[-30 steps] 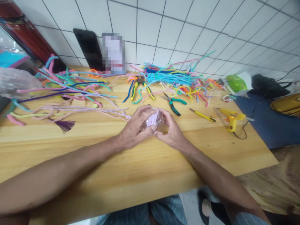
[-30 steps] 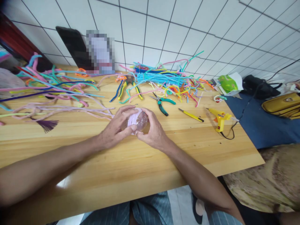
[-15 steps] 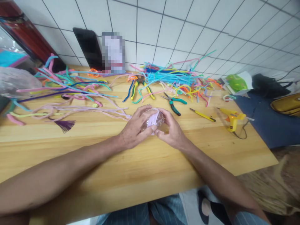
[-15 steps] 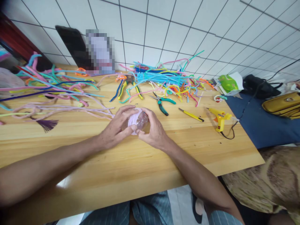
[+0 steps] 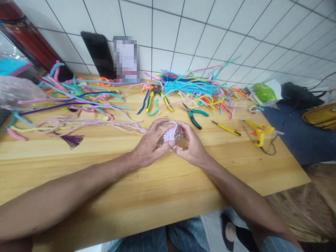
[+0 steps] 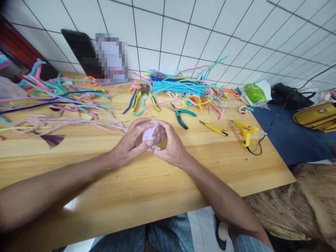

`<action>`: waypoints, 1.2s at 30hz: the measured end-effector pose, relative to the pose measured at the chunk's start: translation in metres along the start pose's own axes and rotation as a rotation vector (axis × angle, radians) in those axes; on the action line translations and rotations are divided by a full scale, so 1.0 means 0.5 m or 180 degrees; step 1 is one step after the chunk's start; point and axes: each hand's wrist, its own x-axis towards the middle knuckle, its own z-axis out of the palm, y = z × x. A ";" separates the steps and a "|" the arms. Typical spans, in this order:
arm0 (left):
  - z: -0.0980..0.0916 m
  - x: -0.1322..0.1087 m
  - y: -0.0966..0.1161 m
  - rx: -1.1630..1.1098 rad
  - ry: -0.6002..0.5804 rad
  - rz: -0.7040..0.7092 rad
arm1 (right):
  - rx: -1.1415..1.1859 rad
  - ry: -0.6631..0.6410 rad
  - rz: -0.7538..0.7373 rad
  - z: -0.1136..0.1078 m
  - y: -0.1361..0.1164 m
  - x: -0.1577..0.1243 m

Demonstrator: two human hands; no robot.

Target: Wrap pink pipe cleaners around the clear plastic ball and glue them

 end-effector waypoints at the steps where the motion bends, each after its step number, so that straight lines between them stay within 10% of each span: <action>1: 0.000 0.000 0.000 0.0004 0.0000 -0.0005 | -0.0004 0.0000 -0.0001 0.000 0.000 0.000; 36: 0.006 0.000 0.014 -0.0107 0.0333 -0.0039 | -0.0182 0.0053 -0.0102 0.005 -0.007 -0.005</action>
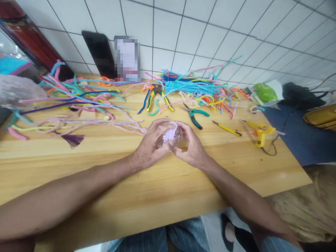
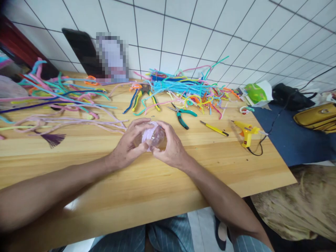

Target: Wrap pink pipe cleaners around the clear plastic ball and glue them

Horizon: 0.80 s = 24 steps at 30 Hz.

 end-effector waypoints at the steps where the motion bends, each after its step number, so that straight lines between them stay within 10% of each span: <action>1: 0.000 0.000 0.001 0.0006 0.0001 0.0000 | -0.0009 0.0010 -0.0019 0.001 0.000 0.000; 24: -0.009 -0.011 -0.011 0.0024 -0.0090 -0.0213 | -0.0181 0.0139 -0.0226 0.012 -0.003 -0.006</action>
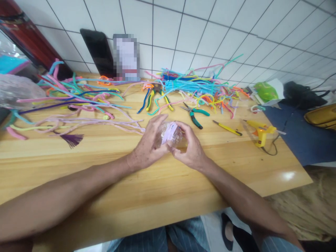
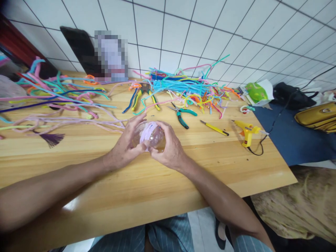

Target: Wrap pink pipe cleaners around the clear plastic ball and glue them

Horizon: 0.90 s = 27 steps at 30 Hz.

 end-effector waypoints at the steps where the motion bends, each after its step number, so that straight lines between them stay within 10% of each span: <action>1: 0.000 -0.001 0.000 -0.0033 0.0023 -0.0050 | 0.0002 0.0014 -0.0024 0.000 -0.001 0.000; 27: -0.006 0.006 0.000 0.0031 -0.0151 0.0206 | 0.0016 0.0000 -0.0073 -0.003 0.000 -0.003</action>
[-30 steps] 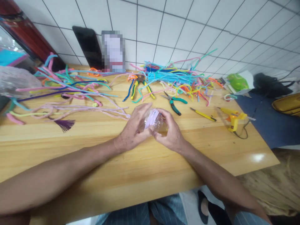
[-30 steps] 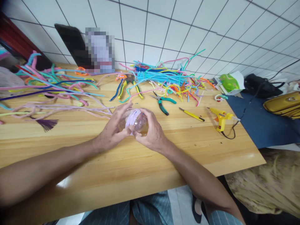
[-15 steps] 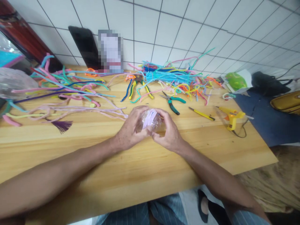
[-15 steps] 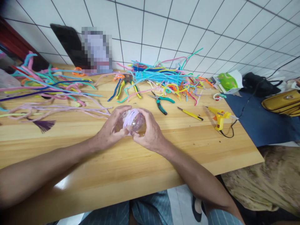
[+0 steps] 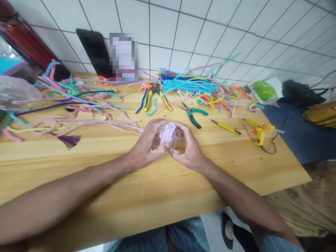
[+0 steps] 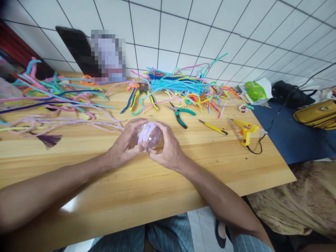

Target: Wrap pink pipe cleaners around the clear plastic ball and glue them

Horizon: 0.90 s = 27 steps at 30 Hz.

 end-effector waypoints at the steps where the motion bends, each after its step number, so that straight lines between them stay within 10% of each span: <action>1: 0.000 0.000 0.000 -0.0003 0.0004 -0.0008 | -0.0006 0.0001 -0.0008 0.000 0.000 0.000; 27: 0.007 0.001 0.003 -0.0251 0.0185 -0.0050 | -0.0028 0.0120 -0.0208 0.007 0.006 -0.001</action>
